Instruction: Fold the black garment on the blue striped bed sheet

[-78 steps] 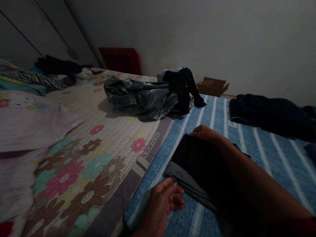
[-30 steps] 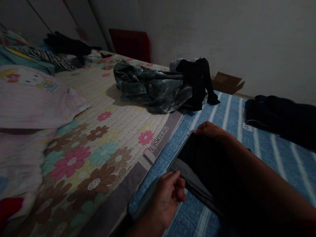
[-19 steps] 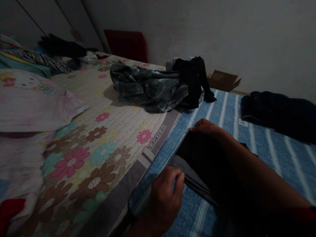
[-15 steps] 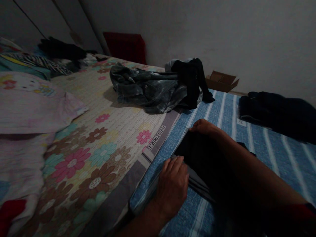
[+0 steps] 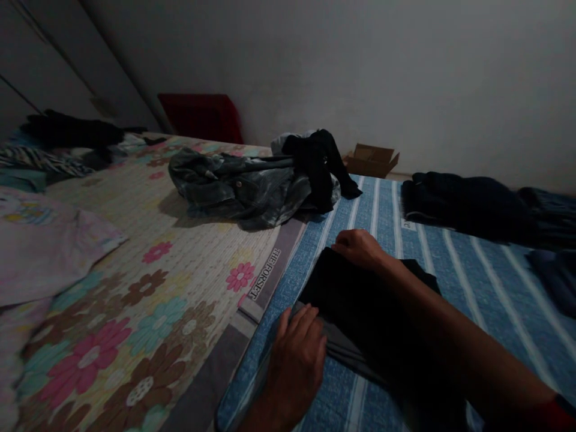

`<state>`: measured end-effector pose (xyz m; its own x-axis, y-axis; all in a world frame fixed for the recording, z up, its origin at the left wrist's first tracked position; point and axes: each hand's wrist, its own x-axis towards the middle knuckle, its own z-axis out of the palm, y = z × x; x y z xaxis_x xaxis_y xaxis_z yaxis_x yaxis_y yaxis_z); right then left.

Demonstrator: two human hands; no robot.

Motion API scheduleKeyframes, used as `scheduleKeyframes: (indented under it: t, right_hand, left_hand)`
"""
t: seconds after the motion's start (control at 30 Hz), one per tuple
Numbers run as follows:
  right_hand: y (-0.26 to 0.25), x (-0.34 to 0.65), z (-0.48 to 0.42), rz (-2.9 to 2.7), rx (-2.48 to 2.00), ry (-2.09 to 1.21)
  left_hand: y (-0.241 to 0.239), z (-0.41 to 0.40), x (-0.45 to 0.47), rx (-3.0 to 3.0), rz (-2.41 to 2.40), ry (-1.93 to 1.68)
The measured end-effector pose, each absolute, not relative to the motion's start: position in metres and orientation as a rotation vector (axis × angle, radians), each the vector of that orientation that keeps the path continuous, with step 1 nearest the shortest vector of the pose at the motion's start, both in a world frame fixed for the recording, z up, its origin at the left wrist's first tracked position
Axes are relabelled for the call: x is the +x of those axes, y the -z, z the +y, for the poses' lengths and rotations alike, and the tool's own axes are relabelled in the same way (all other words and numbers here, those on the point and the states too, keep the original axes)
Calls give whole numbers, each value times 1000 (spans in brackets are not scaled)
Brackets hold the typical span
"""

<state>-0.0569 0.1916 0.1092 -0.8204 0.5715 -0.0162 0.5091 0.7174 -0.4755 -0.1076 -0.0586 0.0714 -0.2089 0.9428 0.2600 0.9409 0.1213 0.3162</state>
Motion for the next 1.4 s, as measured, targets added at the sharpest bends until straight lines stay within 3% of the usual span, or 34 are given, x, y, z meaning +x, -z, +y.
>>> scheduleKeyframes:
  t: [0.17, 0.43, 0.67, 0.8, 1.1, 1.4]
  right_hand:
    - [-121, -40, 182, -2926, -722, -750]
    - [-117, -53, 194, -3012, -792, -910]
    - [-107, -53, 210, -3032, -803, -1072]
    - [-106, -46, 204, -3016, -845, -970]
    - [-106, -51, 189, -2860, -804, -789]
    - [-80, -76, 222, -2806, -1041, -1119]
  left_hand:
    - [-74, -49, -110, 2105, 2317, -823]
    - [-83, -38, -108, 2147, 2230, -662]
    - [-79, -44, -123, 2077, 2068, -958]
    - [-83, -50, -145, 1894, 2114, -1094]
    - [-82, -71, -163, 1700, 2214, -853]
    - [-74, -71, -165, 1800, 2233, -654]
